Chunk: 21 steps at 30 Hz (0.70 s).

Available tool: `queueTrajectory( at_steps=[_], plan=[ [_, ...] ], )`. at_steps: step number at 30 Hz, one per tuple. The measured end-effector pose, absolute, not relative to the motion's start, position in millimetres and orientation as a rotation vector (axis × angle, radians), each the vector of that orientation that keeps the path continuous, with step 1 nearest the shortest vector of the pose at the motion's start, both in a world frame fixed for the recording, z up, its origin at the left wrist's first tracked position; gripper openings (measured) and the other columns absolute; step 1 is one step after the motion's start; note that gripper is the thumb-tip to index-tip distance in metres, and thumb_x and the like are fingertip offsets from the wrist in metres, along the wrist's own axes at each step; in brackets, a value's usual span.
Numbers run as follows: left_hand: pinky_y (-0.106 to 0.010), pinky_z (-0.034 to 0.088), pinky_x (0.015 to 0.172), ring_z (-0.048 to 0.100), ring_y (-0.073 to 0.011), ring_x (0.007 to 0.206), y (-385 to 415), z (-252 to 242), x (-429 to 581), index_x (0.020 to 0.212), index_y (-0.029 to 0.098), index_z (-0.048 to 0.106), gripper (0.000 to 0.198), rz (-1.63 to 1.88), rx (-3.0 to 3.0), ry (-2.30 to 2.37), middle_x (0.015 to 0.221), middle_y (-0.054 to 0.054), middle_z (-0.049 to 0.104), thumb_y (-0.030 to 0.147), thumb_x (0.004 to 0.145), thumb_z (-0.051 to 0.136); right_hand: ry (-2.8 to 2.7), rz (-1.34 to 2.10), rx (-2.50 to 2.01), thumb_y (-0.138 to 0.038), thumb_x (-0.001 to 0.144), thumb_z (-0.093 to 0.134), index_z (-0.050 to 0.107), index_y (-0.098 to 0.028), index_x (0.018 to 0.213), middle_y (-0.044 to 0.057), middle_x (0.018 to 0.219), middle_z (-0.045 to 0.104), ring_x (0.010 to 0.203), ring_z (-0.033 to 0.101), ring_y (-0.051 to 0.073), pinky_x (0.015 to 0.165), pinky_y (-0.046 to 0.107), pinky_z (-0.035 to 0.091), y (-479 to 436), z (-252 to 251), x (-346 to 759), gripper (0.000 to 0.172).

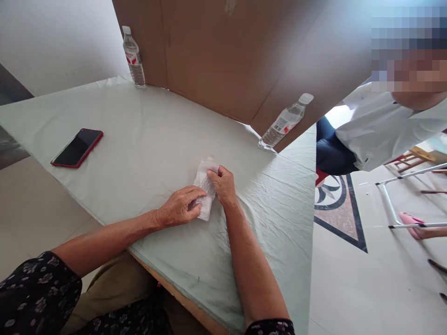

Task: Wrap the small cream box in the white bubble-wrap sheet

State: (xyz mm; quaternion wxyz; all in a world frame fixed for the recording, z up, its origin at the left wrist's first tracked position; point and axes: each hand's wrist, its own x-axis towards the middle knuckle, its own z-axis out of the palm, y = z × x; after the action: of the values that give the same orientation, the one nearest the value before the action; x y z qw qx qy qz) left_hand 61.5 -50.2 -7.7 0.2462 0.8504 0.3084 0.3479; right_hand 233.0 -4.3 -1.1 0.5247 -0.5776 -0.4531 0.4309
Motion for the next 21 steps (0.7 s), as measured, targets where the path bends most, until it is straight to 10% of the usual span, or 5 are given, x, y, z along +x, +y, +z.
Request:
queueTrajectory(
  at_steps=[21],
  plan=[
    [-0.028,0.055,0.075,0.061,-0.0157,0.080,-51.0,-6.8,58.6,0.108,0.017,0.066,0.031,0.932,2.232,0.900,0.100,-0.007,0.064,0.015,0.079,0.055,-1.053,1.025,-1.321,-0.042,0.067,0.069,0.061,-0.023,0.083,-0.001,0.078,0.063,0.073,0.055,0.015,0.071,0.028,0.047,-20.1,12.9,223.8,0.026]
  ],
)
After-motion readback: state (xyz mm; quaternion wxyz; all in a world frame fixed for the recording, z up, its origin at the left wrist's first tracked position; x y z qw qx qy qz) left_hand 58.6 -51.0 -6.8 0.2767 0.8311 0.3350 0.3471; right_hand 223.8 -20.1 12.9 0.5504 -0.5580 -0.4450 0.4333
